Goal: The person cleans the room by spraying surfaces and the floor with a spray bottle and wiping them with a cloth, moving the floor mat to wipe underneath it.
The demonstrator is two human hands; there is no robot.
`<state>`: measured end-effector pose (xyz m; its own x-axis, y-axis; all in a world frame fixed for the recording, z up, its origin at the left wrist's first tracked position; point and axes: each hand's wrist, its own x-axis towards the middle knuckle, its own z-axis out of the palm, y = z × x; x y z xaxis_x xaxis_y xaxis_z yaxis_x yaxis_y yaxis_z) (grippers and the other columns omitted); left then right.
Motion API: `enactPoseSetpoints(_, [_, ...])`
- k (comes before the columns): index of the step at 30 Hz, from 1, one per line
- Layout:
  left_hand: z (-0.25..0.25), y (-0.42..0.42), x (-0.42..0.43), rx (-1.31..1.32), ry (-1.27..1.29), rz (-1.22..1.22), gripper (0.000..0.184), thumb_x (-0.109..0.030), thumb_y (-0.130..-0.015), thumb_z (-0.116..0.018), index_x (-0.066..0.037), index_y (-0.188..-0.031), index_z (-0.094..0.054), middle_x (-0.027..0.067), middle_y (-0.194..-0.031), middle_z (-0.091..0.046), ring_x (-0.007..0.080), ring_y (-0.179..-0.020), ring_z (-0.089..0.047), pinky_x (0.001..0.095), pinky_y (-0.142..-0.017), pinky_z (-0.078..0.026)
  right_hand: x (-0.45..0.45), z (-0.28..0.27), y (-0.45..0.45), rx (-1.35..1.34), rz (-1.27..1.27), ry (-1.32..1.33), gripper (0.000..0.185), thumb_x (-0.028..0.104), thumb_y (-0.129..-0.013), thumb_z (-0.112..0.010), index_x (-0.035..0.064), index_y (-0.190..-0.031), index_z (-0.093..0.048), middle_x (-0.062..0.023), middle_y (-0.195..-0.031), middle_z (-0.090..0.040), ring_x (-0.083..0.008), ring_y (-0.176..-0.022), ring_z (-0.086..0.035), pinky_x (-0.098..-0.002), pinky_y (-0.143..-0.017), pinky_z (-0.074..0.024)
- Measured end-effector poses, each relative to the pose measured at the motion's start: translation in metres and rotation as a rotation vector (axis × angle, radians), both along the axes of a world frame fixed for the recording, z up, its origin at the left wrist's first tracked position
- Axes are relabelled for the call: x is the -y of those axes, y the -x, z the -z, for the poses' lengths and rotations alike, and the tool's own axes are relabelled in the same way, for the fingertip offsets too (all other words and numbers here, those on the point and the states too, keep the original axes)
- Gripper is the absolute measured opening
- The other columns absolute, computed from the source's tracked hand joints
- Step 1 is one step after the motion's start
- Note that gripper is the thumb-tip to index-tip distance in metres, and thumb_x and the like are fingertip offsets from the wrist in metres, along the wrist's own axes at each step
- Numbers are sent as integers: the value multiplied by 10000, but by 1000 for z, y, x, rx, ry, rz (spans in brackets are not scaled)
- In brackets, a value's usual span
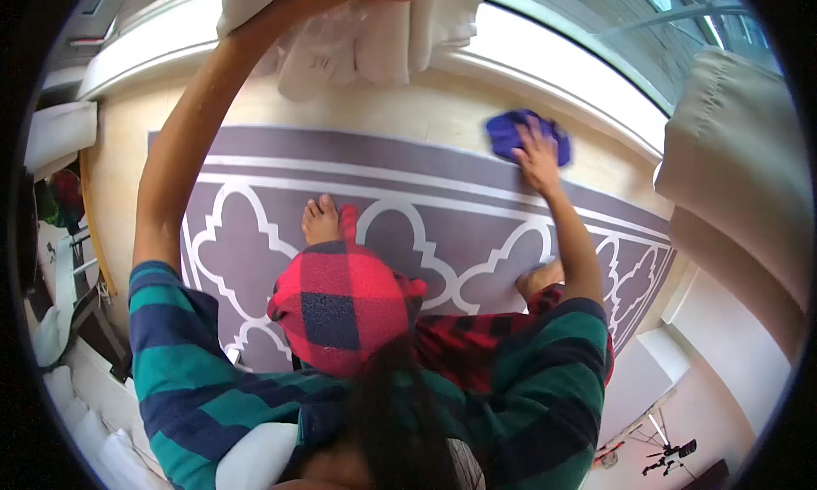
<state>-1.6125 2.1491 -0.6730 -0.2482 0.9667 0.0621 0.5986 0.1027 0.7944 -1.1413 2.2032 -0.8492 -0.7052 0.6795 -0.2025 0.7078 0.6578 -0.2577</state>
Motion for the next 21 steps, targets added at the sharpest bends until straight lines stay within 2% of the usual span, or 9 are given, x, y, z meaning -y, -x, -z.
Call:
enactPoseSetpoints(1, [-3,3,-2,3,-12,-19,473,-326,-787,-663,-69,-1170,-562,155,-1116,-596,261,-1065,-525,365,-918,-395,-21,16,-24,215,215,-64,549,394,-937,-416,204,-1436,-292,-108,-1497,-239,-357,-1355,-244,-553,-1075,-143])
enactPoseSetpoints(3, [-10,4,1,15,-30,-52,482,-317,-781,-674,-65,-1175,-555,151,-1114,-597,251,-1056,-529,357,-910,-402,-23,27,-25,267,86,-28,552,365,-931,-436,220,-1441,-282,-108,-1505,-217,-397,-1348,-234,-571,-1068,-141])
enactPoseSetpoints(9, [-17,-17,-1,56,-42,-163,515,-291,-766,-710,-54,-1188,-533,138,-1109,-599,220,-1031,-540,333,-884,-422,56,26,238,-211,-733,-67,456,288,-932,-434,226,-1381,-391,-79,-1494,-261,-388,-1290,-331,-580,-1019,-192])
enactPoseSetpoints(11, [-17,-26,-7,50,-48,-204,528,-282,-761,-722,-50,-1192,-526,134,-1107,-600,210,-1023,-544,325,-875,-429,83,60,342,-673,-796,-83,372,307,-875,-499,203,-1228,-557,-68,-1356,-442,-332,-1273,-367,-613,-1027,-193])
enactPoseSetpoints(12, [-17,-31,-11,48,-53,-225,534,-278,-758,-728,-48,-1194,-522,132,-1106,-601,205,-1018,-546,321,-871,-432,93,76,399,-622,-1073,-500,305,305,-834,-537,181,-1096,-632,-36,-1321,-472,-303,-1281,-356,-652,-1030,-166])
enactPoseSetpoints(15, [-16,-45,-25,42,-66,-285,554,-264,-750,-746,-43,-1201,-512,126,-1103,-602,190,-1006,-552,309,-858,-442,108,90,465,-823,-719,150,481,539,-822,-489,235,-1183,-580,-41,-1406,-388,-330,-1357,-228,-622,-1064,-147])
enactPoseSetpoints(17, [-13,-60,-27,60,-78,-342,568,-256,-745,-758,-39,-1205,-504,122,-1101,-603,179,-997,-556,301,-849,-449,94,100,425,-676,-747,-73,557,608,-851,-422,271,-1285,-508,-57,-1447,-338,-352,-1358,-217,-597,-1076,-148])
enactPoseSetpoints(18, [-14,-66,-27,83,-87,-370,576,-251,-743,-764,-37,-1208,-501,120,-1100,-603,174,-993,-558,297,-845,-452,70,107,382,-748,-837,166,589,619,-895,-328,297,-1386,-377,-67,-1477,-287,-370,-1338,-253,-571,-1059,-230])
enactPoseSetpoints(21, [-1,-93,-9,-14,-129,-478,570,-219,-725,-782,-34,-1196,-518,94,-1116,-592,151,-987,-552,296,-800,-477,-1,51,222,-371,-913,30,539,550,-934,-303,248,-1369,-402,-68,-1480,-277,-384,-1310,-317,-524,-1001,-351])
